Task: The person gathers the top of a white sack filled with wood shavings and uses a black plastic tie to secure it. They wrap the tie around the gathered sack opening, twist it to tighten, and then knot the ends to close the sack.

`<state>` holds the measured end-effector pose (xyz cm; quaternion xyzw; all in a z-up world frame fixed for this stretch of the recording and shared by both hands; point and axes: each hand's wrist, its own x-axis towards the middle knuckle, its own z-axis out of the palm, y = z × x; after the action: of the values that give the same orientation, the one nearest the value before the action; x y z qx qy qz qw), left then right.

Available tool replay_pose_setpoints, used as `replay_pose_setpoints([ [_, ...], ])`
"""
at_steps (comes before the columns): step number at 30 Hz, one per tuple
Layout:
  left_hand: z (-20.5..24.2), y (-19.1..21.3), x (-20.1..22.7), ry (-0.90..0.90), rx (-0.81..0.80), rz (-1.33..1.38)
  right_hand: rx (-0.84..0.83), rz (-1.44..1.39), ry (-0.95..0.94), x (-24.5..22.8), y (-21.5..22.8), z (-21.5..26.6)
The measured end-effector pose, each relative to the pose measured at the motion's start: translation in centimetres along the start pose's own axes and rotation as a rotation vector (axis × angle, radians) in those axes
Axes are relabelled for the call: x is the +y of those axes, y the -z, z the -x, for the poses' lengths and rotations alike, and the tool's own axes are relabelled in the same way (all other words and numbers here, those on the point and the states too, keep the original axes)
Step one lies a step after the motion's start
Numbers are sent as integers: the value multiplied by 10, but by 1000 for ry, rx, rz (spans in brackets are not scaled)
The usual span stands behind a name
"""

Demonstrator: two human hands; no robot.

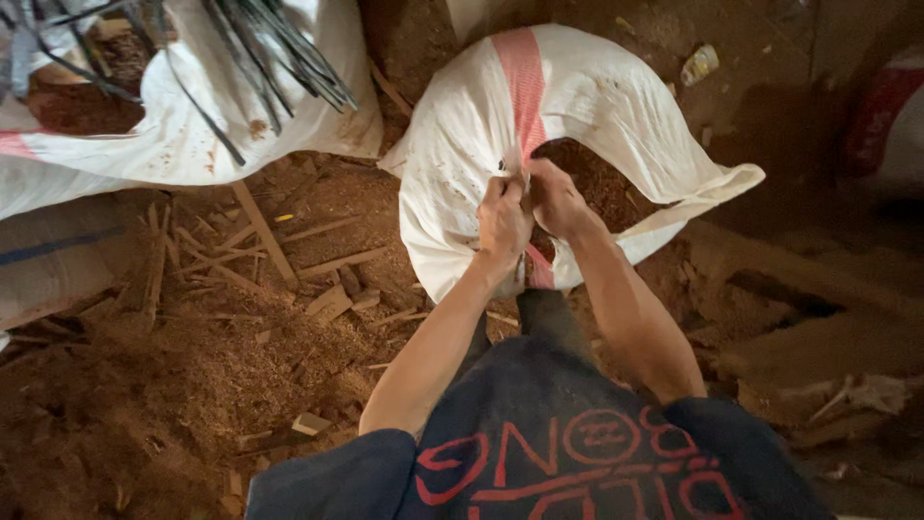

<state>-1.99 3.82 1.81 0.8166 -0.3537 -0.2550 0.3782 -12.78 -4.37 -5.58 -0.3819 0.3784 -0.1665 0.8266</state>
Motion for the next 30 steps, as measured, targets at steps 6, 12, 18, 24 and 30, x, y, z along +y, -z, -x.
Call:
replay_pose_setpoints([
  [6, -15, 10, -17, -74, -97, 98, 80, -124, -407, -20, -16, -16],
  [12, -51, 28, -22, 630, -87, 769, 138, 150, -306, -45, -20, -29],
  [18, -80, 24, -25, 843, -173, 702, 229, 156, -176, -38, -34, -8],
  [24, -65, 25, -31, 1076, -146, 1064, 464, 300, -103, -26, -28, 1],
  [30, -46, 38, -32, 956, -397, 1274, 471, 628, 83, -18, -26, 8],
])
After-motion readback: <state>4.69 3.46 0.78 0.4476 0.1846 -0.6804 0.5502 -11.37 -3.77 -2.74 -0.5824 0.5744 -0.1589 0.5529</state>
